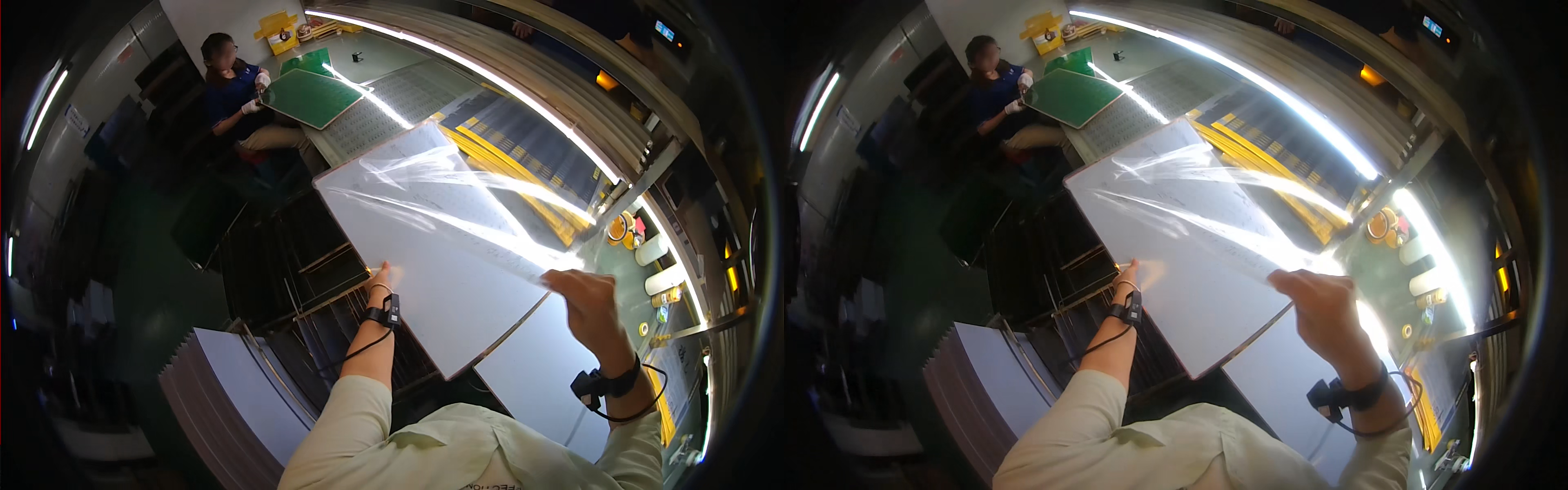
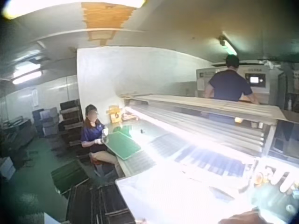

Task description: The person is inspecting and sorting metal sheets, placing them onto drying racks.

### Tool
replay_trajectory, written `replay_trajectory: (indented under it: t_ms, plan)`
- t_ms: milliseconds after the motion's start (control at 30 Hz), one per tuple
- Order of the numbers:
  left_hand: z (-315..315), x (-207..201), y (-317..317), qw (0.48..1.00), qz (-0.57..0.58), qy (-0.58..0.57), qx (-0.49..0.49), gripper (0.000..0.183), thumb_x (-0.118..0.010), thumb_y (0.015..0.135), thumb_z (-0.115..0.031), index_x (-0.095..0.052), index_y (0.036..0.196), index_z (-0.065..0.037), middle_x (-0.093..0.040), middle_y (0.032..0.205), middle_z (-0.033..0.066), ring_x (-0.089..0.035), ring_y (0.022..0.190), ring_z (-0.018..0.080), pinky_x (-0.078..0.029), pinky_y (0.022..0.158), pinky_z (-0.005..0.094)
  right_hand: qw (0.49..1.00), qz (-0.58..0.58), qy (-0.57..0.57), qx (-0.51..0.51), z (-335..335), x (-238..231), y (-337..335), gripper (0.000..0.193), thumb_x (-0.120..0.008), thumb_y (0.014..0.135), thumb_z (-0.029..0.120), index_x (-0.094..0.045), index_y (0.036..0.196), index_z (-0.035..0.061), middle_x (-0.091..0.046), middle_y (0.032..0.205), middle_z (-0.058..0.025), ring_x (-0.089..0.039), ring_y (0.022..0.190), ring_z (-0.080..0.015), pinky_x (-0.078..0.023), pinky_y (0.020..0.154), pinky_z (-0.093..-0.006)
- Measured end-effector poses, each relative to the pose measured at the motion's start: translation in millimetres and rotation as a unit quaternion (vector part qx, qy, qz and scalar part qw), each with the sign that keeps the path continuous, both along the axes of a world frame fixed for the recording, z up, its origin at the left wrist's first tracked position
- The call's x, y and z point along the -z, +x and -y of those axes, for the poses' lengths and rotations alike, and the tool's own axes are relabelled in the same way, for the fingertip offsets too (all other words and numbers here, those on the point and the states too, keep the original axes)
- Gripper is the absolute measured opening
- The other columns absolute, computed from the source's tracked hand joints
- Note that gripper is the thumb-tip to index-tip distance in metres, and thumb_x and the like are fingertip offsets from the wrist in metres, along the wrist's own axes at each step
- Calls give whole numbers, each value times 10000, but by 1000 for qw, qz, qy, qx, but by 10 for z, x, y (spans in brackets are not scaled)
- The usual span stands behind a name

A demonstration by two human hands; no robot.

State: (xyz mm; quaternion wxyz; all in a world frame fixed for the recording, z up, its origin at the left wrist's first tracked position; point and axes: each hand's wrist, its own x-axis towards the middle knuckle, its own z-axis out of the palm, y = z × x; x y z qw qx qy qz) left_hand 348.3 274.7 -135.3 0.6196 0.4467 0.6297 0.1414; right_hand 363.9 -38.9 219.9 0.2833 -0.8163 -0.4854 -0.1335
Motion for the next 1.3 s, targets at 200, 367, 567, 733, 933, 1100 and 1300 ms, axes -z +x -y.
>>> replay_trajectory:
  t_ms: [200, 367, 567, 733, 933, 1100, 1300]
  plan:
    - [183, -160, 52, 995, -85, -30, 40, 744, -747, 634, -438, -492, 1077, 102, -575, 1049, 182, -587, 915, 257, -476, 790, 324, 996, -29, 38, 71, 85, 251, 155, 174, -487, 735, -65, -605, 838, 10, -630, 727, -133, -635, 641, -260, -498, 579, -285]
    - [175, -111, -77, 995, 17, -101, -1, 723, -715, 654, -471, -518, 1059, 94, -551, 1088, 217, -568, 966, 302, -448, 848, 357, 999, -14, 22, 46, 38, 161, 57, 203, -473, 721, -90, -606, 844, 2, -631, 737, -145, -639, 675, -265, -510, 608, -293]
    - [122, 448, -95, 977, 208, -19, 33, 506, -690, 701, -418, -607, 924, 28, -616, 833, 106, -574, 714, 186, -464, 653, 317, 995, -15, -67, -67, -259, 481, -45, 220, -527, 668, -76, -611, 819, 60, -629, 700, -61, -607, 558, -191, -474, 487, -273]
    - [-861, 729, 5, 980, 184, 60, 55, 490, -656, 720, -453, -626, 865, 14, -600, 723, 89, -538, 620, 178, -443, 588, 321, 983, -9, -139, -121, -409, 903, -43, 200, -522, 686, -58, -576, 831, 68, -581, 627, -51, -556, 492, -186, -438, 430, -267]
    - [-1177, 551, 54, 990, 22, 136, 25, 565, -604, 731, -503, -625, 919, 30, -631, 908, 186, -618, 814, 290, -465, 696, 380, 985, -76, -116, -99, -320, 827, -10, 268, -470, 704, -50, -622, 909, 32, -630, 758, -106, -619, 721, -254, -490, 666, -324]
    - [-1077, 169, 247, 993, 37, 95, -63, 446, -664, 723, -350, -616, 918, 48, -633, 915, 187, -614, 863, 305, -473, 749, 362, 959, -185, 94, 194, 243, -60, 165, 175, -458, 813, 50, -587, 822, -68, -631, 751, -127, -617, 706, -198, -465, 680, -264]
    - [-1044, -79, 242, 989, 1, 146, -6, 398, -647, 762, -341, -607, 849, 45, -637, 839, 156, -632, 737, 250, -506, 665, 346, 989, -76, 21, 127, 364, 95, 402, 158, -475, 831, -36, -574, 954, -23, -593, 837, -95, -571, 760, -149, -439, 717, -239]
